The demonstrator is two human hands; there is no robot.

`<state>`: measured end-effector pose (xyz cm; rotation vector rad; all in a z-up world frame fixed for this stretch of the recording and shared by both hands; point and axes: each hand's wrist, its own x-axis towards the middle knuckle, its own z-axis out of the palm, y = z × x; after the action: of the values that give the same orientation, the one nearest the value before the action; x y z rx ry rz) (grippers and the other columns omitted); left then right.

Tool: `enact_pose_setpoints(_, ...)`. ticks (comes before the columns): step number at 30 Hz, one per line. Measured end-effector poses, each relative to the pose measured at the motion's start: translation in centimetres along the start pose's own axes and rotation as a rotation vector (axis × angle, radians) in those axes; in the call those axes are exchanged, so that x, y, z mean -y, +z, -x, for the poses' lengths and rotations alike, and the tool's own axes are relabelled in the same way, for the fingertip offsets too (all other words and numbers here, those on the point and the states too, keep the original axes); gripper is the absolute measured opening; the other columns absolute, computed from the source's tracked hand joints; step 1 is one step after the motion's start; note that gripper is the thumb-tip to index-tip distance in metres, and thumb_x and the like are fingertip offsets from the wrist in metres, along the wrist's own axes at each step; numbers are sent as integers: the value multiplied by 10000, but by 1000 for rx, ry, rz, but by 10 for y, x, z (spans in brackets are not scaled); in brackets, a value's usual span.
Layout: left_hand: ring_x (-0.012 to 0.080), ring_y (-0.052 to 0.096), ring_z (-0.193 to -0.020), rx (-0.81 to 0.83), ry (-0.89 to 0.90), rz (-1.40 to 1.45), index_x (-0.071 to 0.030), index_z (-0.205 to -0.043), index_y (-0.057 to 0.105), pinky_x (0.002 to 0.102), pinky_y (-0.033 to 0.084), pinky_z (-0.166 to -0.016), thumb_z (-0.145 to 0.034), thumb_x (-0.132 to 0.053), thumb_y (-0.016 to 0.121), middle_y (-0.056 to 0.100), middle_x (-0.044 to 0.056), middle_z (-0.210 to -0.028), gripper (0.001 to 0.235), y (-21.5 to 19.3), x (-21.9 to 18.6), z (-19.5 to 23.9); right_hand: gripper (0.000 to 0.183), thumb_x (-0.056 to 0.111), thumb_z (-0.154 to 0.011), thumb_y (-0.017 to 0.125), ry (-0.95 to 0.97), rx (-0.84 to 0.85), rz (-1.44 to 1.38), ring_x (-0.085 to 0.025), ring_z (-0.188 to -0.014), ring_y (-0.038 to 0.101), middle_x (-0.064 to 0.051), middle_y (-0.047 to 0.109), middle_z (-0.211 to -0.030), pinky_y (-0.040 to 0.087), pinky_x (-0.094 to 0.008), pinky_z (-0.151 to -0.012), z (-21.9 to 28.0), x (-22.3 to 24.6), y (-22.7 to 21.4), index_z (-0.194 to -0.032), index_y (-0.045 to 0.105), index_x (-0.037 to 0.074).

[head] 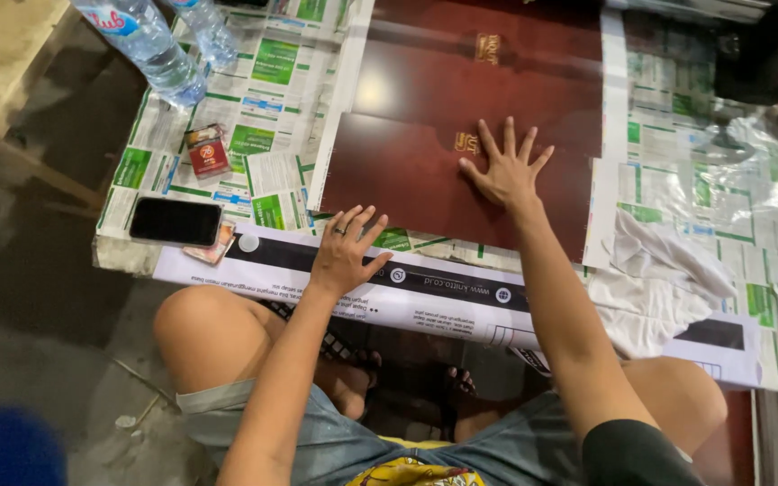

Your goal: Wiping and inspecting printed sheets on a finishing table in a print shop.

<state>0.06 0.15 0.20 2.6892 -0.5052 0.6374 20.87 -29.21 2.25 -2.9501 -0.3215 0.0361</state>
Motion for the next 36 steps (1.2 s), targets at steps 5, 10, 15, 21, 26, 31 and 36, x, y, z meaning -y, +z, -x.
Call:
enact_pose_setpoints(5,303,481,-1385,3,-20,7,-155,-1427,621,496,347,-1192,-944,-495,684,558,103,-1463,593,2,1,0,891,834,-874,404,5,23,-22,-534,-1546,-71,-123,10,-1741,-107,-811,-1110,-27,-4,-5,-1637,172,434)
enact_pose_setpoints(10,310,483,-1373,-13,-15,9,-158,-1411,622,505,358,-1178,-922,-480,705,555,106,-1461,591,1,1,-3,902,833,-871,403,-4,16,-38,-526,-1554,-78,-122,9,-1745,-111,-801,-1119,-55,-13,-6,-1641,171,424)
enact_pose_setpoints(15,305,480,-1378,5,-9,-25,-158,-1421,623,501,358,-1180,-918,-459,703,549,103,-1464,592,3,0,-1,924,839,-884,397,13,3,-42,-500,-1563,-76,-157,-9,-1737,-111,-798,-1125,-56,-11,-5,-1651,146,391)
enact_pose_setpoints(21,325,474,-1362,-13,-3,-20,-138,-1423,615,514,345,-1176,-931,-463,704,541,125,-1453,596,7,1,2,1014,867,-860,428,-162,-76,77,-524,-1545,-59,-208,-8,-1726,-62,-821,-1108,60,20,6,-1660,178,298)
enact_pose_setpoints(26,321,487,-1343,-48,26,-48,-128,-1432,601,502,353,-1169,-928,-446,689,555,134,-1427,603,2,-2,3,998,760,-850,537,-280,-166,99,-507,-1545,57,-240,81,-1695,55,-799,-1118,135,18,28,-1645,212,251)
enact_pose_setpoints(31,328,526,-1229,-21,151,-103,-75,-1444,584,510,386,-1097,-995,-447,677,568,153,-1290,590,13,3,16,775,522,-972,587,-371,-155,204,-458,-1522,295,-240,284,-1665,269,-681,-1159,124,24,-23,-1639,279,277)
enact_pose_setpoints(36,356,511,-1258,-82,198,-46,-74,-1459,576,490,394,-1114,-945,-475,661,530,174,-1413,658,1,-2,13,388,367,-1075,509,-293,-38,-10,-235,-1374,587,-31,673,-1321,305,-625,-1222,129,27,-75,-1448,603,316)
